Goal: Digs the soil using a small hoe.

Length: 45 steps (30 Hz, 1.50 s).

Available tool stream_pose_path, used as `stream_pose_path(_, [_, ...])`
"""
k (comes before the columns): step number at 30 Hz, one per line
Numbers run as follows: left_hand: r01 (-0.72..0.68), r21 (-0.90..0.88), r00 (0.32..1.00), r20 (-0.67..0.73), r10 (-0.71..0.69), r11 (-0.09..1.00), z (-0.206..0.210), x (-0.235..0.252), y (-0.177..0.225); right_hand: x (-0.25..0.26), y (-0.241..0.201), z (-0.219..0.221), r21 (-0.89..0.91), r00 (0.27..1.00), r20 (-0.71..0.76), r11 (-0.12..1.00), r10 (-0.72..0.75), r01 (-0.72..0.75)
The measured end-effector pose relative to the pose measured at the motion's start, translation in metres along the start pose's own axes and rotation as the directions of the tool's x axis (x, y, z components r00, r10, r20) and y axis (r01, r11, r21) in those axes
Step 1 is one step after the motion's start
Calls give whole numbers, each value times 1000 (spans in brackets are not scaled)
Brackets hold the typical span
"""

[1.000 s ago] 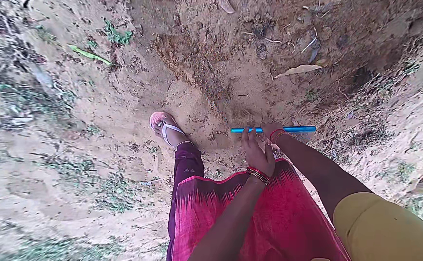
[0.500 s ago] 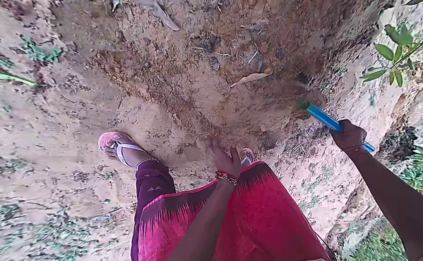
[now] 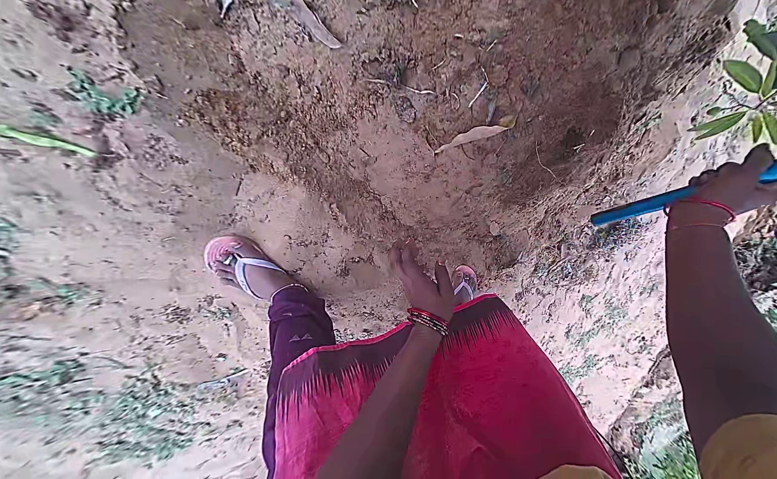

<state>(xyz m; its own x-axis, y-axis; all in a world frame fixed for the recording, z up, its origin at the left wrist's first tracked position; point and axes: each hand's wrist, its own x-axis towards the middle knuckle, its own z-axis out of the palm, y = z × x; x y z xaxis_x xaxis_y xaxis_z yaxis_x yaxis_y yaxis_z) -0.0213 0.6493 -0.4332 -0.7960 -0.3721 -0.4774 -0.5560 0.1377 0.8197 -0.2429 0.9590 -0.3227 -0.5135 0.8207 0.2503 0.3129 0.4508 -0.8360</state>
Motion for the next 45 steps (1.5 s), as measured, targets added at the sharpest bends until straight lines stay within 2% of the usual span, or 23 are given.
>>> stream_pose_path(2, [29, -26, 1000, -3, -29, 999, -3, 0, 2, -33, 9, -16, -44, 983, 172, 997, -56, 64])
stream_pose_path(4, [44, -57, 999, -17, -45, 997, -5, 0, 2, -76, 26, -33, -136, 888, 456, 980, -67, 143])
stream_pose_path(7, [50, -88, 995, -77, -57, 995, -6, -1, -2, -155, 56, -40, -294, 618, 786, 857, -35, 423])
stream_pose_path(9, [68, -73, 991, -107, -76, 995, -7, -2, -5, -218, 68, -24, -224, 396, 918, 784, -30, 579])
stream_pose_path(11, [80, -65, 986, -139, -88, 995, -6, -3, -9, -276, 75, 5, -86, 176, 984, 790, -28, 607])
stream_pose_path(13, [63, -46, 980, -185, -70, 997, -3, -5, -17, -324, 69, 46, -93, -4, 993, 809, 117, 580])
stream_pose_path(14, [56, -35, 978, -199, -62, 998, -1, -7, -21, -341, 69, 65, -113, -63, 980, 789, 189, 603])
stream_pose_path(16, [56, -14, 978, -199, -58, 998, 3, -11, -28, -360, 79, 98, -195, -117, 922, 704, 369, 683])
stream_pose_path(18, [78, -11, 982, -174, -78, 997, 6, -16, -31, -357, 108, 110, -326, -97, 824, 608, 558, 724])
stream_pose_path(21, [81, -7, 986, -146, -81, 997, 10, -18, -34, -321, 161, 94, -445, -15, 758, 534, 652, 719])
stream_pose_path(25, [107, 14, 988, -114, -105, 994, 17, -25, -42, -255, 186, 52, -369, -47, 694, 411, 718, 834])
stream_pose_path(30, [87, 39, 991, -109, -82, 995, 25, -23, -47, -166, 230, 4, -257, 22, 597, 165, 802, 952])
stream_pose_path(35, [92, 76, 994, -64, -87, 993, 32, -29, -52, -83, 238, -32, -190, 117, 563, -10, 818, 982])
stream_pose_path(37, [97, 79, 995, -46, -94, 992, 34, -28, -49, -50, 221, -50, -209, 185, 560, -78, 808, 975])
stream_pose_path(39, [84, 79, 996, -44, -80, 993, 35, -23, -44, -20, 185, -66, -241, 249, 558, -132, 791, 961])
stream_pose_path(42, [69, 60, 997, -33, -67, 996, 36, -17, -24, 21, 107, -79, -240, 328, 583, -228, 743, 944])
stream_pose_path(45, [-30, 37, 999, 12, 30, 999, 30, -14, -5, 54, 8, -72, -147, 334, 652, -319, 681, 936])
